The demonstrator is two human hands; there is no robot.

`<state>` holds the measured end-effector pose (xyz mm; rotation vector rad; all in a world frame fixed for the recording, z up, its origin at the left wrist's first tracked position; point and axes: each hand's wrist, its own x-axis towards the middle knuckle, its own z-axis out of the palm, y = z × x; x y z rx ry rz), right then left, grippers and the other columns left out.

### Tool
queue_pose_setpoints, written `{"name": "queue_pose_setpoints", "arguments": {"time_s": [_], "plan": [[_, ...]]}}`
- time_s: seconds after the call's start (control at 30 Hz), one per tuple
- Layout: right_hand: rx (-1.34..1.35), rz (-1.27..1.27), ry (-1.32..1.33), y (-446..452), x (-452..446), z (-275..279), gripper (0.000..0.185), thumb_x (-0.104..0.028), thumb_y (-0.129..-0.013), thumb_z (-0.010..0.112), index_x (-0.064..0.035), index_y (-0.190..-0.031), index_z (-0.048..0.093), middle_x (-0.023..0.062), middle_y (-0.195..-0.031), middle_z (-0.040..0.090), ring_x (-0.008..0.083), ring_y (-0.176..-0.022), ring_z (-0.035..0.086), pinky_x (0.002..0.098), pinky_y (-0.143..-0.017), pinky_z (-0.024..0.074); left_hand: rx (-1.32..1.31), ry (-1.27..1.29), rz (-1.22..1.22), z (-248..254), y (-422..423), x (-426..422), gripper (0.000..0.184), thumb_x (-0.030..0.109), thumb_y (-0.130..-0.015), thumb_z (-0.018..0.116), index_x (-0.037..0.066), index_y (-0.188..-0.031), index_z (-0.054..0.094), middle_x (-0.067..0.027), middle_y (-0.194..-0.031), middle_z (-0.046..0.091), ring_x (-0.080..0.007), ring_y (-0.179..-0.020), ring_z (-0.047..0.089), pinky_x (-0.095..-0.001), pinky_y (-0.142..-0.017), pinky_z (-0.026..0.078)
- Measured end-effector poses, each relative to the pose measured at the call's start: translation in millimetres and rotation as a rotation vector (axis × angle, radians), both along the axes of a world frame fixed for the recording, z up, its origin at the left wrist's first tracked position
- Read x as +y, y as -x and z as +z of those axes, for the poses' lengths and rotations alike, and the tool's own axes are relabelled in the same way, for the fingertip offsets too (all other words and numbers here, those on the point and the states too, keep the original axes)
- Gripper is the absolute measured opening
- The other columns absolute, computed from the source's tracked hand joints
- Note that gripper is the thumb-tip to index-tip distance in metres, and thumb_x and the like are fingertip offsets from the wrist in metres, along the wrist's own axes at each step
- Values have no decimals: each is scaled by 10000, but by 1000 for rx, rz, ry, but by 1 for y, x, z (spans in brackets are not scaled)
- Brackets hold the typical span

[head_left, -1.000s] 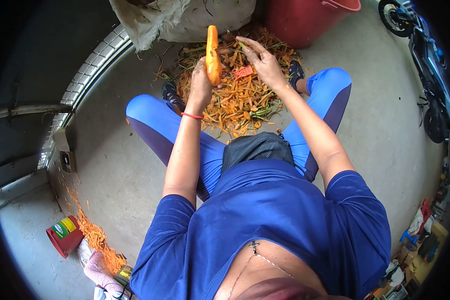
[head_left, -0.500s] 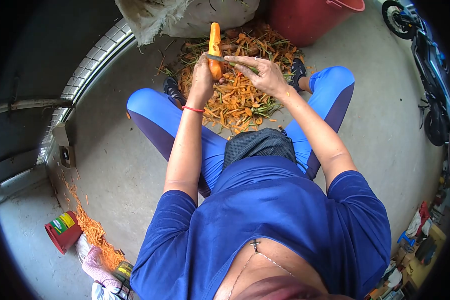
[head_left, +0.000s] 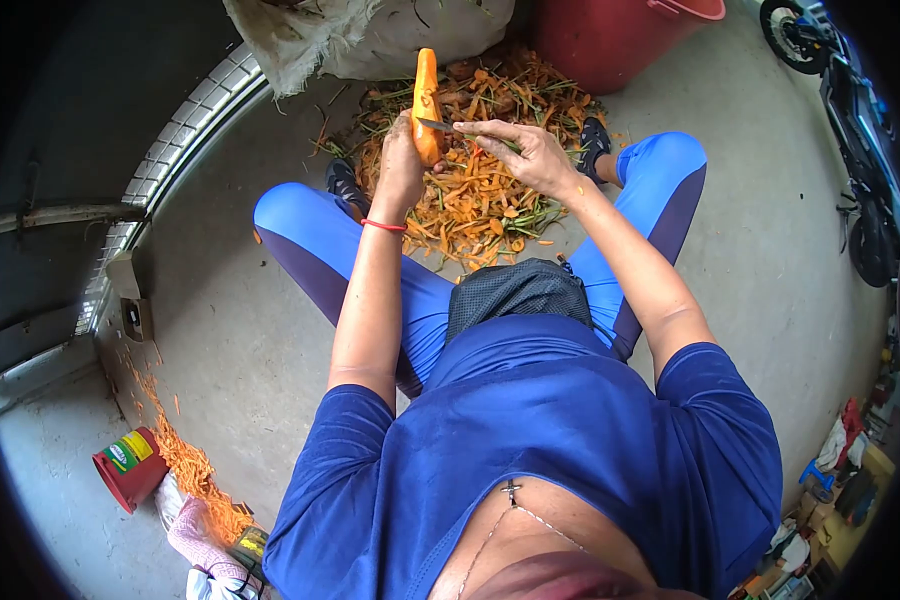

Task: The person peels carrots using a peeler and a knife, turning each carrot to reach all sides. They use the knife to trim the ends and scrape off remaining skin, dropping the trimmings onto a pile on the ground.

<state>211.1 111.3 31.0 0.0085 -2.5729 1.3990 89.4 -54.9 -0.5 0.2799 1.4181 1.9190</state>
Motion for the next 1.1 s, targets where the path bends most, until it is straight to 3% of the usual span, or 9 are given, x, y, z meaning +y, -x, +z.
{"name": "queue_pose_setpoints", "arguments": {"time_s": [0.23, 0.43, 0.53, 0.67, 0.7, 0.83, 0.9, 1.07, 1.1], "plan": [[155, -95, -332, 10, 2, -11, 281, -401, -909, 534, -391, -1184, 590, 11, -853, 673, 206, -735, 645, 327, -606, 519, -121, -22, 31, 8, -5, 3, 383, 340, -999, 250, 40, -1054, 480, -84, -851, 570, -133, -629, 518, -227, -463, 391], [75, -88, -514, 19, 12, -10, 288, -315, -893, 571, -358, -1176, 609, -20, -863, 673, 191, -768, 640, 318, -634, 533, -347, -102, -41, 10, -9, 1, 400, 327, -999, 222, 22, -1148, 433, -126, -899, 546, -148, -634, 482, -188, -432, 363], [152, -107, -550, 23, 16, -12, 307, -404, -896, 537, -456, -1199, 557, 4, -697, 596, 164, -695, 635, 312, -572, 523, -406, -157, -118, 12, -6, -1, 399, 323, -998, 228, 17, -1161, 425, -136, -903, 541, -148, -642, 483, -174, -418, 348], [68, -96, -476, 29, 20, -8, 298, -436, -908, 507, -417, -1199, 566, 12, -784, 654, 171, -750, 652, 328, -622, 536, -411, -156, -95, 18, -15, 1, 403, 324, -1000, 220, 20, -1187, 407, -149, -919, 529, -151, -644, 478, -174, -413, 347], [101, -76, -393, 32, 20, -15, 320, -461, -929, 463, -372, -1222, 555, 33, -884, 682, 205, -819, 662, 337, -682, 536, -380, -159, -86, 9, -14, 1, 409, 335, -1008, 229, 28, -1180, 438, -127, -895, 554, -142, -641, 492, -193, -438, 386], [-421, -29, -184, 27, 5, 37, 368, -465, -947, 429, -309, -1267, 524, 74, -938, 681, 253, -877, 658, 368, -776, 507, 427, 300, 47, 8, -12, 2, 465, 363, -1018, 259, 15, -1207, 503, -47, -826, 601, -107, -608, 533, -232, -513, 429], [-524, -13, -190, 29, 5, 55, 386, -466, -950, 426, -283, -1278, 518, 102, -948, 675, 264, -902, 651, 383, -823, 486, 554, 362, 85, 8, -11, 4, 468, 361, -1018, 265, 17, -1238, 494, -42, -816, 597, -102, -606, 534, -232, -515, 422], [-213, 208, -55, 39, 36, 21, 432, -450, -956, 435, -187, -1288, 525, 91, -1112, 641, 207, -1025, 607, 347, -873, 473, 675, 375, 27, 12, 0, -1, 470, 374, -1014, 295, 29, -1255, 504, -37, -761, 589, -89, -549, 511, -234, -488, 413], [-388, 136, 12, 39, 41, 30, 428, -425, -961, 448, -171, -1298, 520, 72, -1158, 627, 165, -1044, 581, 337, -890, 461, 534, 476, -8, 28, -9, -4, 451, 365, -1013, 308, 37, -1231, 527, -30, -744, 580, -90, -515, 494, -235, -473, 406]]}}
